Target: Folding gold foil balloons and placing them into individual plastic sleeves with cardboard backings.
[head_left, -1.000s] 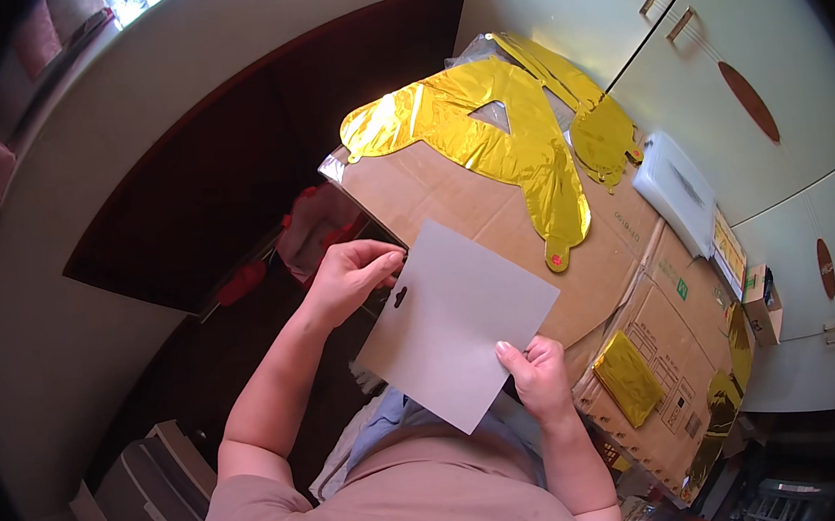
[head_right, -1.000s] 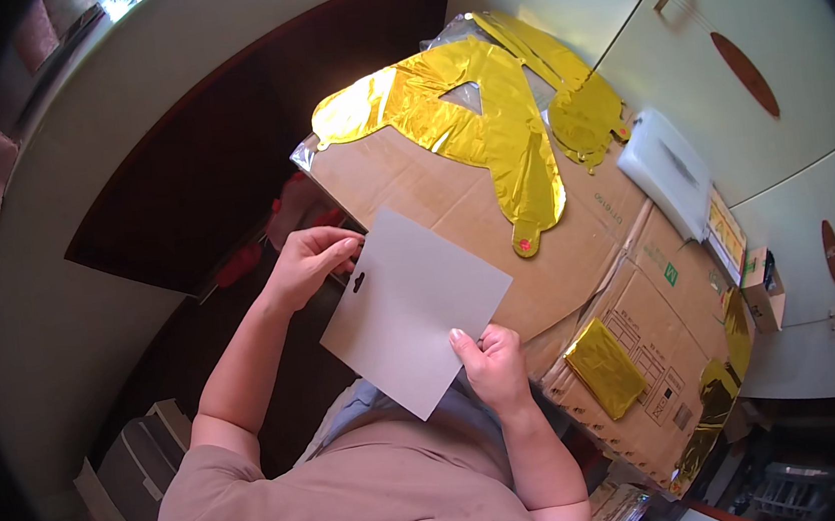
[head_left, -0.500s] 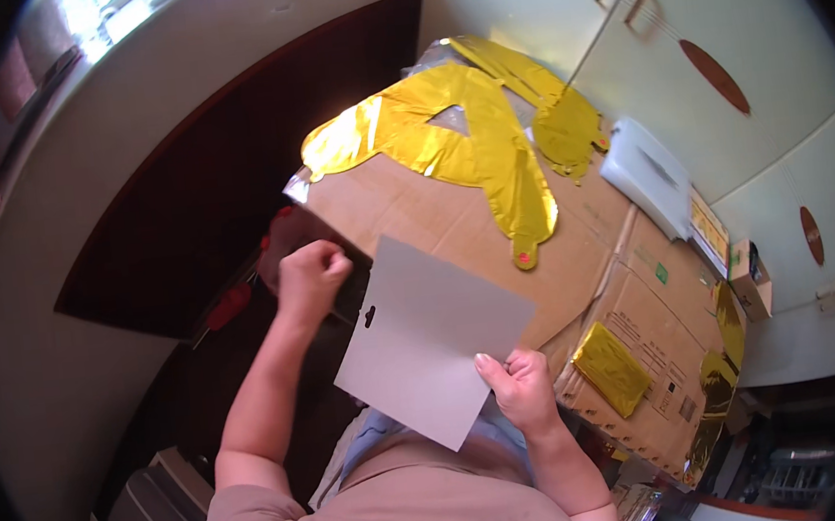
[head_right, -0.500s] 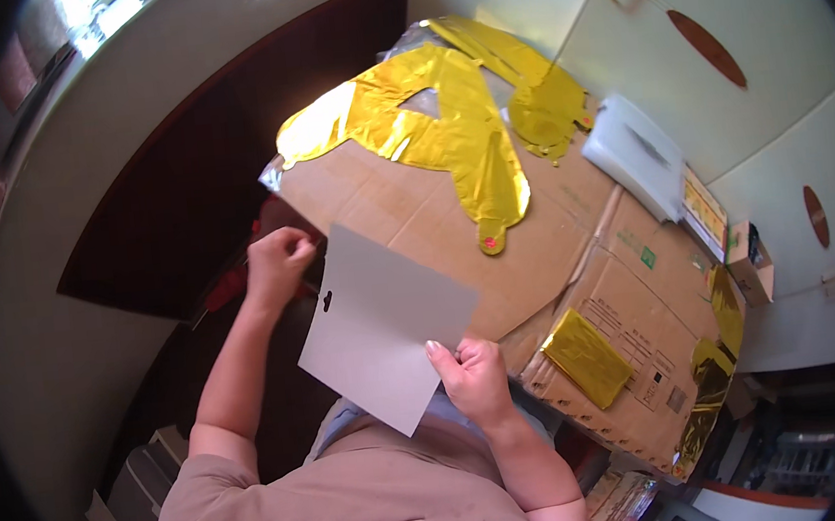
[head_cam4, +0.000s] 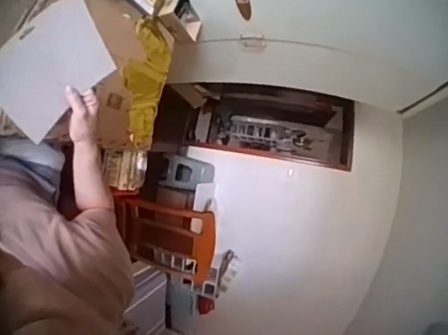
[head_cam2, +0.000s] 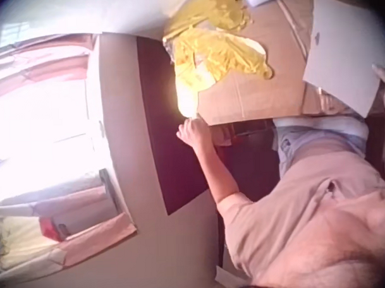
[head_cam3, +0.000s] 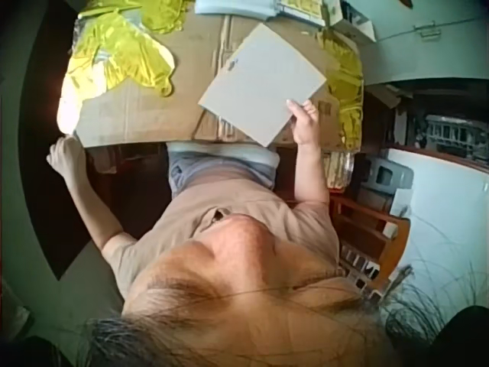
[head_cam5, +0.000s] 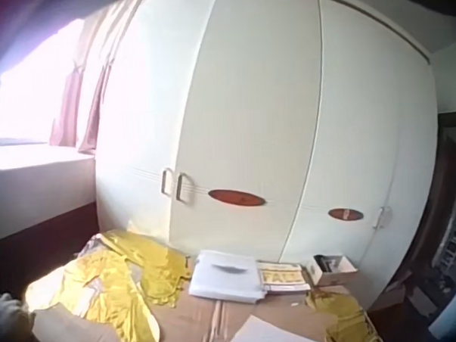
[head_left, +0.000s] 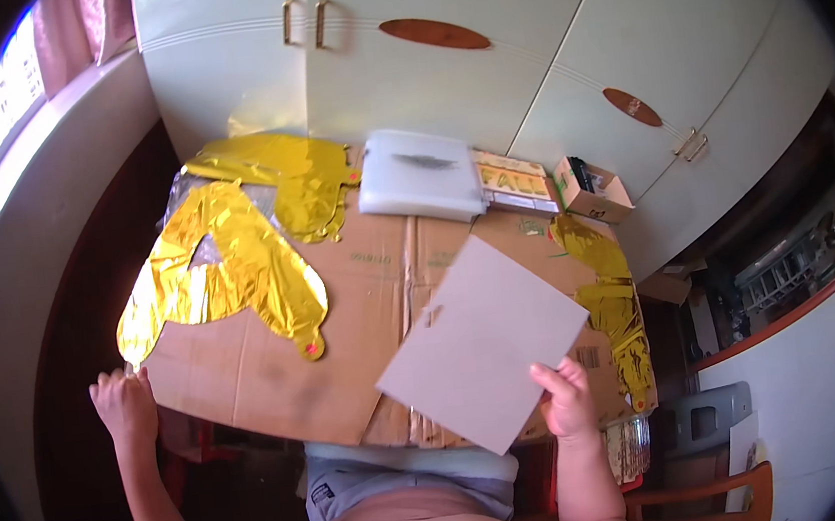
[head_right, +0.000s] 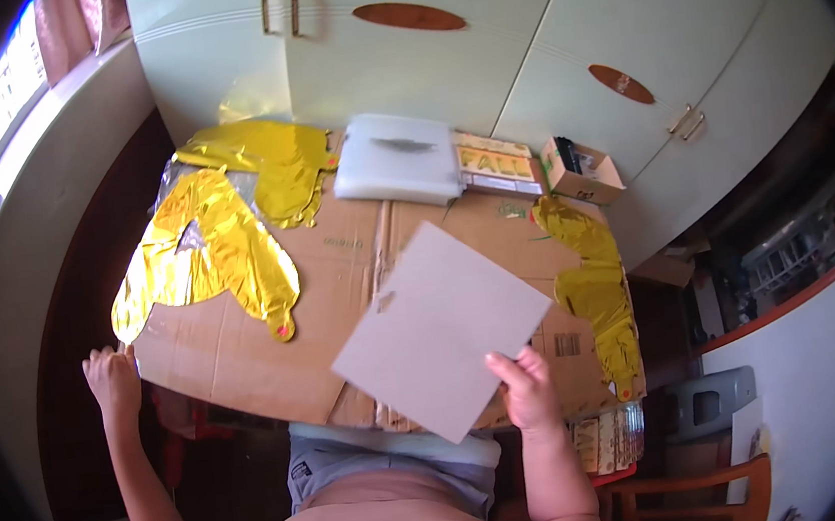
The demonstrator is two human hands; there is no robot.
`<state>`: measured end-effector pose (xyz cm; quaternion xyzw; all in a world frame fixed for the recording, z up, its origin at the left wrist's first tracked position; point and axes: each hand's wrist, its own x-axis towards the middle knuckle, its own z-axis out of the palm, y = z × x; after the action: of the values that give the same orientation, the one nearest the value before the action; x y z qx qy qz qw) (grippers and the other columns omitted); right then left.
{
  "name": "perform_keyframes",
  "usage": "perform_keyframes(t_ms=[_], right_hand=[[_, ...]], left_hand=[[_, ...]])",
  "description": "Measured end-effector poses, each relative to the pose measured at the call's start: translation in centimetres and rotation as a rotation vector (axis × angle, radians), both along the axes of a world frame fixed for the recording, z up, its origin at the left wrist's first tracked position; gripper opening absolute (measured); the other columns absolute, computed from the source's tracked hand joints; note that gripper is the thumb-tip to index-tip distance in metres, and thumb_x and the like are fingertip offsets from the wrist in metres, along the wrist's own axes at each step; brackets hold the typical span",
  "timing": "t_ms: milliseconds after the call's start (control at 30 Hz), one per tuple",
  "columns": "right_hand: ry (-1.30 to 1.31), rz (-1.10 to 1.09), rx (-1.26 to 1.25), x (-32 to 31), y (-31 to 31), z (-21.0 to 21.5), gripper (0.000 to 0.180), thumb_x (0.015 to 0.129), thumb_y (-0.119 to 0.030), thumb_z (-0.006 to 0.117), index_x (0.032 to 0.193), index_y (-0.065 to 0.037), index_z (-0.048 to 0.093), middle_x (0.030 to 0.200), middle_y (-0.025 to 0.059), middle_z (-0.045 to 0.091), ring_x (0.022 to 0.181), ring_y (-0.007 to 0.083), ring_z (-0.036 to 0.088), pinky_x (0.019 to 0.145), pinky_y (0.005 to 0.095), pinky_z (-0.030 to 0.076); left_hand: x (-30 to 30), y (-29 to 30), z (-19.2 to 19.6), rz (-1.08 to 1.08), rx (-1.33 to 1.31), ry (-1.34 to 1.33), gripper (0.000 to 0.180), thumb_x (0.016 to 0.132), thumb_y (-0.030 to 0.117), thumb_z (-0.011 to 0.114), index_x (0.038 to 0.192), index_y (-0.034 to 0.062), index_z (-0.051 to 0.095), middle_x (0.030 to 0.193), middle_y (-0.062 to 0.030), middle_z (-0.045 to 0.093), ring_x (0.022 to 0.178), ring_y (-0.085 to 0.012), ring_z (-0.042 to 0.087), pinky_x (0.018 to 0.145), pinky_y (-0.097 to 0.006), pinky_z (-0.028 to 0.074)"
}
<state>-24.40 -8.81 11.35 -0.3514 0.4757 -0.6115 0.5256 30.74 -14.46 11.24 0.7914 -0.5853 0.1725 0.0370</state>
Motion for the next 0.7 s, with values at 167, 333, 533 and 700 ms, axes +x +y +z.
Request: perform_keyframes(t_ms=[167, 333, 533, 700], right_hand=[[0.005, -0.190, -0.009, -6.2, -0.5, -0.7, 0.020, 0.093, -0.004, 0.062, 0.112, -0.002, 0.069, 0.109, 0.0053, 0.071, 0.099, 0.0139, 0.065, 0.091, 0.0305, 0.049], [-0.008, -0.243, -0.026, -9.1, -3.9, -1.3, 0.020, 0.094, -0.006, 0.063, 0.112, -0.002, 0.069, 0.109, 0.0058, 0.071, 0.099, 0.0131, 0.065, 0.089, 0.0298, 0.050], [-0.143, -0.112, 0.037, -9.1, -9.7, -2.9, 0.022, 0.094, -0.005, 0.060, 0.115, -0.001, 0.066, 0.115, 0.0083, 0.070, 0.103, 0.0174, 0.066, 0.093, 0.0340, 0.052], [-0.124, -0.153, 0.076, -10.6, -10.5, -3.6, 0.023, 0.093, -0.004, 0.060, 0.115, -0.002, 0.066, 0.114, 0.0084, 0.070, 0.104, 0.0180, 0.066, 0.093, 0.0348, 0.052]], left_hand=[[-7.7, -8.2, 6.5, -0.492, 0.035, 0.185, 0.062, 0.074, 0.014, 0.077, 0.132, 0.0019, 0.057, 0.136, -0.0221, 0.056, 0.121, -0.0372, 0.058, 0.107, -0.043, 0.042], [-21.5, -24.9, 5.9, -0.995, 0.153, 0.691, 0.018, 0.085, 0.018, 0.073, 0.097, 0.0053, 0.074, 0.101, -0.0133, 0.070, 0.095, -0.0340, 0.066, 0.086, -0.043, 0.052], [-35.4, -38.8, -1.7, -1.080, 0.196, 0.467, 0.039, 0.078, 0.035, 0.081, 0.110, 0.0152, 0.070, 0.121, -0.0128, 0.061, 0.115, -0.0355, 0.057, 0.102, -0.042, 0.046], [-37.4, -41.3, -5.2, -1.141, 0.257, 0.566, 0.036, 0.081, 0.037, 0.078, 0.110, 0.0167, 0.071, 0.114, -0.0115, 0.062, 0.112, -0.0337, 0.058, 0.098, -0.041, 0.047]])
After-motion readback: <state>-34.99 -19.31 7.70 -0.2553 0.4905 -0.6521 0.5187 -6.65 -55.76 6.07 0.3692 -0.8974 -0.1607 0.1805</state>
